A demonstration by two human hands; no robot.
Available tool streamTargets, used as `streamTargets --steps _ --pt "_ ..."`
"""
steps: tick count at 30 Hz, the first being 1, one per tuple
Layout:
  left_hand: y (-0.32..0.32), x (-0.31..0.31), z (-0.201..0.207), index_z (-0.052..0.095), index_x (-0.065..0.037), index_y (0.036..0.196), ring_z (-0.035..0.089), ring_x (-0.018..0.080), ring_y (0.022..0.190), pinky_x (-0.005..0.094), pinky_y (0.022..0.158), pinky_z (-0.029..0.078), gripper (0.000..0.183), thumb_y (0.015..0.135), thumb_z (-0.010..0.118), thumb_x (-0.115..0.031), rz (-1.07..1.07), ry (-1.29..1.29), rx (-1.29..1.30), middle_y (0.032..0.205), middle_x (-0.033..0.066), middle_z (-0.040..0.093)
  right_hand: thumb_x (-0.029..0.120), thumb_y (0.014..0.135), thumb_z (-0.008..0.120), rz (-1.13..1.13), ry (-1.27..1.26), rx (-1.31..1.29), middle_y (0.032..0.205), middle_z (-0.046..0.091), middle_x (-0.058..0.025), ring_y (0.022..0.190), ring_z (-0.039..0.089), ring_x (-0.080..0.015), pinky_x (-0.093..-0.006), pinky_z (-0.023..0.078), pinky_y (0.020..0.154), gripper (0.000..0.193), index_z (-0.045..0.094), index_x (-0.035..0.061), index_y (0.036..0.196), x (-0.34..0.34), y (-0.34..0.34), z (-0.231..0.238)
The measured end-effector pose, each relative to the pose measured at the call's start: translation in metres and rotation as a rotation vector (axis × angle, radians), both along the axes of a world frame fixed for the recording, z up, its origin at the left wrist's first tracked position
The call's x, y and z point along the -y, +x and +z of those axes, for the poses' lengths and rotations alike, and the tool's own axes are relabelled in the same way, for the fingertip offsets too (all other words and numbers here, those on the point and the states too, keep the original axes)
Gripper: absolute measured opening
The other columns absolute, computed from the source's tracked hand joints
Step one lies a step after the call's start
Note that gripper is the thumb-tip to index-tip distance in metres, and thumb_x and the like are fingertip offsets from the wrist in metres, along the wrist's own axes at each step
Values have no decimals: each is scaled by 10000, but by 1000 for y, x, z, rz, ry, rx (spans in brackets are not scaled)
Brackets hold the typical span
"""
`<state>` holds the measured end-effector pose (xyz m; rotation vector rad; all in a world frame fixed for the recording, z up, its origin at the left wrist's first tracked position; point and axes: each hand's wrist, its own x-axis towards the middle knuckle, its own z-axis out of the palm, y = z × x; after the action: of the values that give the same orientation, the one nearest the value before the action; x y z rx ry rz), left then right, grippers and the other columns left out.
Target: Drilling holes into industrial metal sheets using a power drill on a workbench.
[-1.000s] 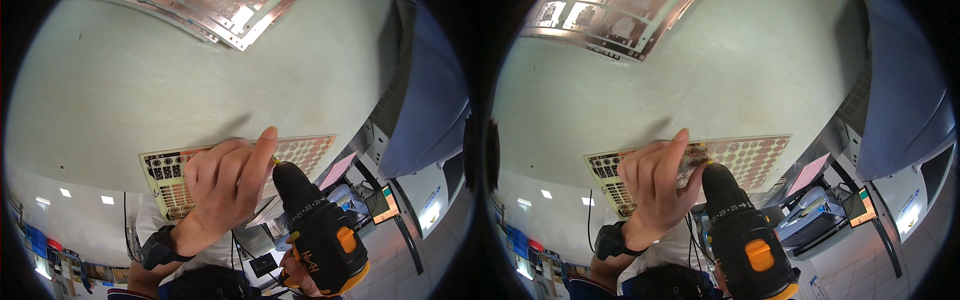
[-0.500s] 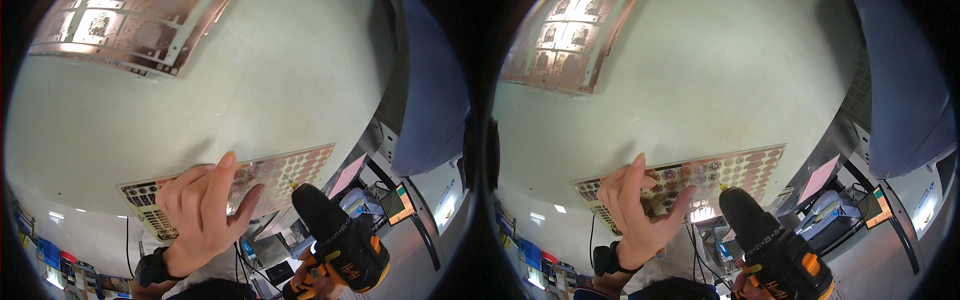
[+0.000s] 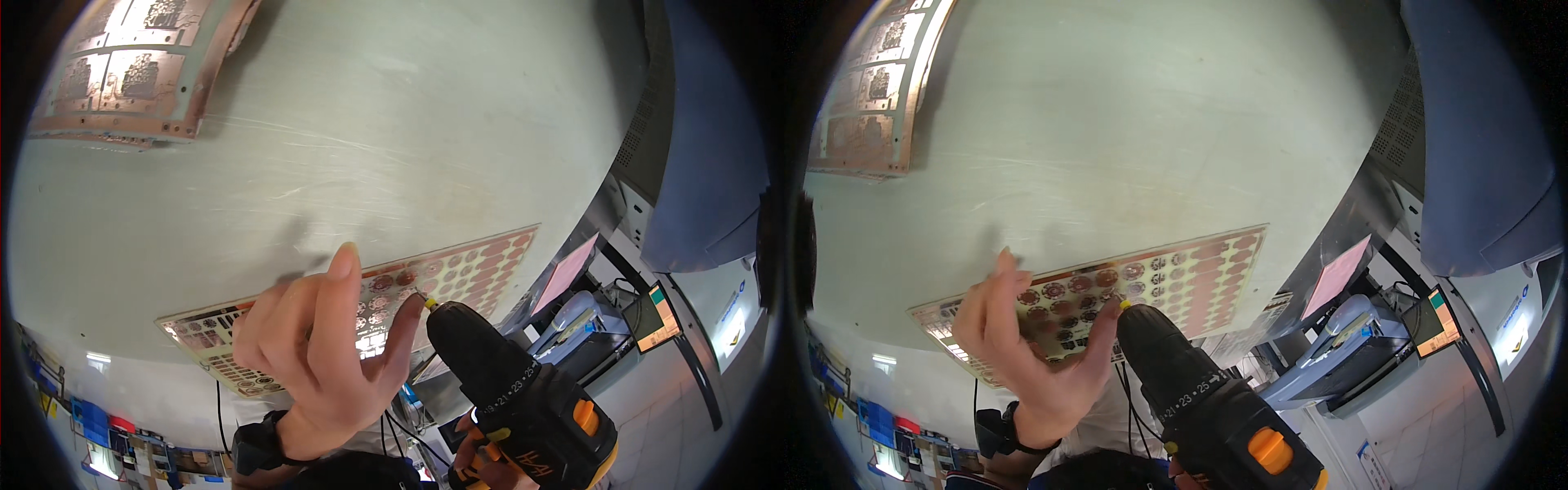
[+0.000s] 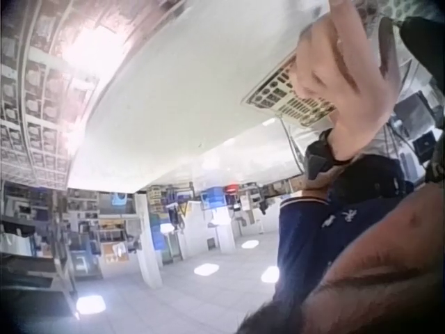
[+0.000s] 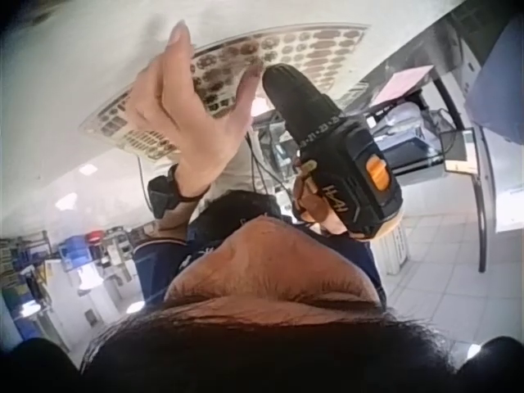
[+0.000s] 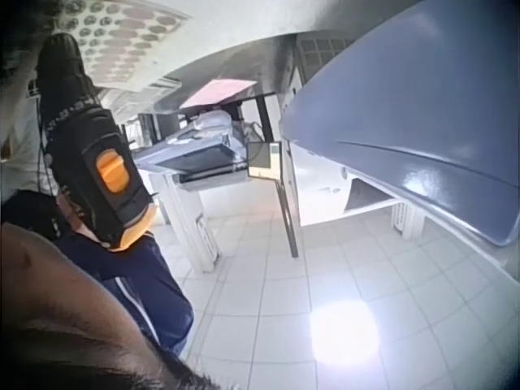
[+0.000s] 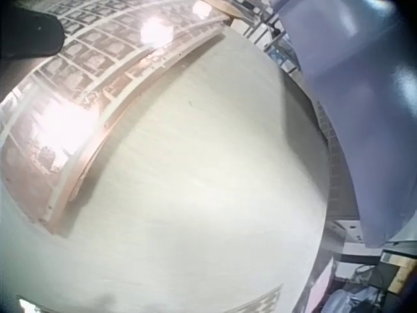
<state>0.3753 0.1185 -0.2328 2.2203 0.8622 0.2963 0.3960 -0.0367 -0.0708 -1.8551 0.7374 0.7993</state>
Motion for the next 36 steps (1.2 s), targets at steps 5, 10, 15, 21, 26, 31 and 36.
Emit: streamTargets --steps 5,10,15,21,26,31,36 --pt "0 -2 -10 542 -35 1252 482 203 903 353 797 287 644 693 803 -221 -42 -42 110 999 39 543 82 759 697 10 -32 -26 980 618 -143 694 642 -175 -272 524 591 418 540 -32 1129 0 -5 2" --pt "-2 -10 -5 383 83 1328 465 238 947 368 853 333 873 604 843 -73 -181 -100 75 948 98 573 84 756 691 7 -56 -26 963 622 -136 691 641 -172 -274 523 601 417 540 -29 1128 0 -6 3" --pt "-1 -12 -3 386 79 1326 478 229 933 371 862 315 867 603 838 -84 -206 -75 66 933 87 585 85 754 684 9 -74 -14 945 626 -129 688 640 -170 -276 522 611 416 541 -27 1128 -1 -7 6" --pt "-5 -11 -6 422 59 1314 476 217 956 367 870 304 817 628 836 -101 -205 -29 35 942 69 598 86 750 677 22 -85 -37 924 630 -121 685 639 -167 -279 521 623 415 541 -23 1127 -1 -5 7" --pt "-6 -10 -6 438 47 1315 473 214 968 369 882 300 794 647 836 -118 -207 -32 30 945 58 607 88 747 670 52 -104 -69 906 634 -114 682 638 -165 -281 520 633 415 541 -20 1127 -1 -5 8" --pt "-4 -10 -6 437 38 1323 473 215 979 369 887 298 801 647 837 -118 -191 -36 38 950 55 612 89 744 664 82 -123 -94 888 638 -107 679 637 -162 -283 518 643 415 542 -17 1126 -2 -4 10" --pt "-4 -7 -8 452 34 1312 473 215 985 364 879 302 792 637 841 -111 -180 -51 52 957 51 607 90 742 658 127 -161 -119 871 642 -100 676 636 -160 -285 517 653 414 542 -15 1126 -2 -1 10"
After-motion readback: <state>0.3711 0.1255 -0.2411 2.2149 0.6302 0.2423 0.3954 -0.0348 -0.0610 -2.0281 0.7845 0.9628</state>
